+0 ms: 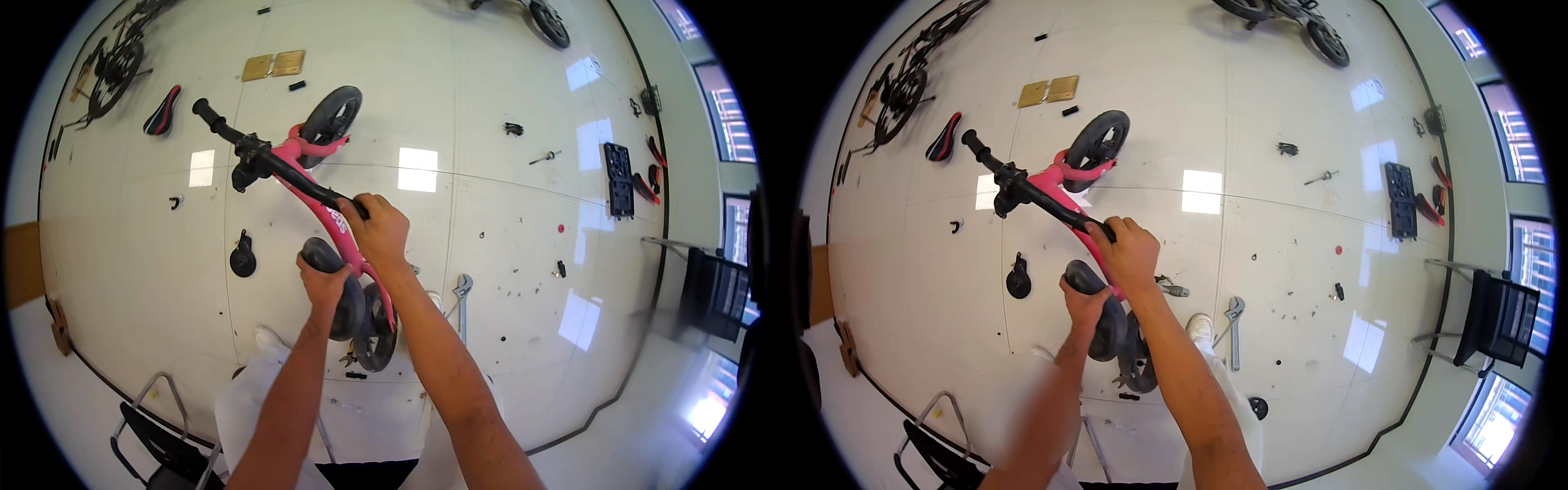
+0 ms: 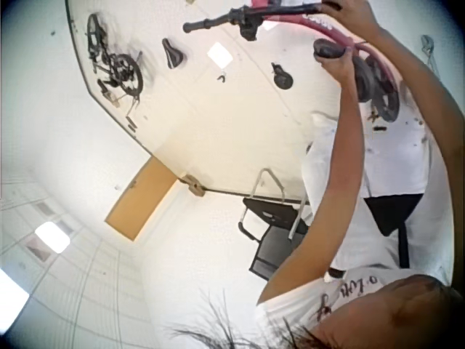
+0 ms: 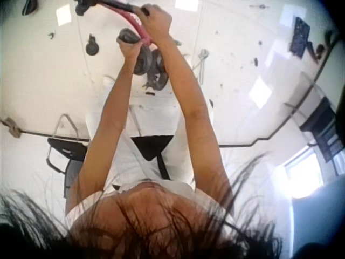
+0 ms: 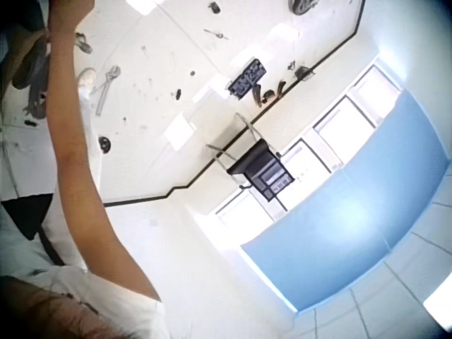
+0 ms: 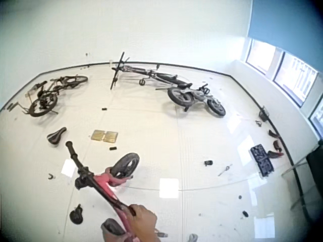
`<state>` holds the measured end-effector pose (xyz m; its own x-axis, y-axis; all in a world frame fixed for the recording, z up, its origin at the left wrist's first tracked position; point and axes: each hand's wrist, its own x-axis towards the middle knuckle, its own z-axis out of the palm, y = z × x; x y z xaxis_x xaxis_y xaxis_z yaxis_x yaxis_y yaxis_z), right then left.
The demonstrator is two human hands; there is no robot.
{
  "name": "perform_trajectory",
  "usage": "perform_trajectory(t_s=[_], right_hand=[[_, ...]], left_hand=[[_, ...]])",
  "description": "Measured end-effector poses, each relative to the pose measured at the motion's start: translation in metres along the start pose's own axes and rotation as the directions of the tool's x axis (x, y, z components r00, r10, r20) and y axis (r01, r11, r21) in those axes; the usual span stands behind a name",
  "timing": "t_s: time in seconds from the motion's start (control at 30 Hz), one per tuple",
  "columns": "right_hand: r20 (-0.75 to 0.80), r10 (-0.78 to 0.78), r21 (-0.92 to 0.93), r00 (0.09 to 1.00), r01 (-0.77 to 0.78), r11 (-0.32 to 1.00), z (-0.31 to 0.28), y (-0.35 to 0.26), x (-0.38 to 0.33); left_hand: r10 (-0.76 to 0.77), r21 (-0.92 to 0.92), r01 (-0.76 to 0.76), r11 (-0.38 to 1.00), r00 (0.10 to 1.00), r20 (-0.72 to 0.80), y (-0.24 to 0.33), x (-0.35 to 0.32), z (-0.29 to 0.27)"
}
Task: The person assembles a pink scooter by attaching the front wheel to the fork and securing it with a bolt. They then attach the handlebar stem to the frame and tighten it using pliers.
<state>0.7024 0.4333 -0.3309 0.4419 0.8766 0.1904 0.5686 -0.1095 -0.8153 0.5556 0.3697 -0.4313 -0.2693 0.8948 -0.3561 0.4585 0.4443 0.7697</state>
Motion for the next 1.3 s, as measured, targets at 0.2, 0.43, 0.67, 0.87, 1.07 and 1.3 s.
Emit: perform_trajectory(t_s=[0.2, 0.43, 0.67, 0.87, 1.07, 1.3], right_hand=[[0.181, 0.216, -0.117, 0.959, -0.197, 0.973, -0.076, 0.054, 0.102], [0.175, 0.333, -0.079, 0.927, -0.324, 0.943, -0.142, 0.099, 0.062], [-0.003, 0.638, 0.010, 0.770, -0.637, 0.770, -0.182, 0.156, -0.051], [-0.062, 0.770, 0.064, 0.635, -0.767, 0.638, -0.229, 0.174, -0.117], [-0.259, 0.850, 0.162, 0.458, -0.848, 0.506, -0.299, 0.210, -0.162], [-0.451, 0.862, 0.296, 0.233, -0.872, 0.390, -0.417, 0.259, -0.199]], left_hand=[[0.041, 0.454, -0.046, 0.890, 0.999, 0.020, 0.089, 0.027, 0.026], [0.343, 0.626, -0.489, 0.607, 0.872, 0.349, 0.144, 0.067, 0.035], [0.390, 0.624, -0.753, 0.211, 0.650, 0.652, 0.184, 0.076, 0.117], [0.383, 0.306, -0.946, -0.111, 0.243, 0.891, 0.236, 0.061, 0.220], [0.292, 0.081, -0.968, -0.237, 0.009, 0.956, 0.272, -0.022, 0.338], [0.203, -0.074, -0.955, -0.286, -0.136, 0.970, 0.280, -0.167, 0.462]])
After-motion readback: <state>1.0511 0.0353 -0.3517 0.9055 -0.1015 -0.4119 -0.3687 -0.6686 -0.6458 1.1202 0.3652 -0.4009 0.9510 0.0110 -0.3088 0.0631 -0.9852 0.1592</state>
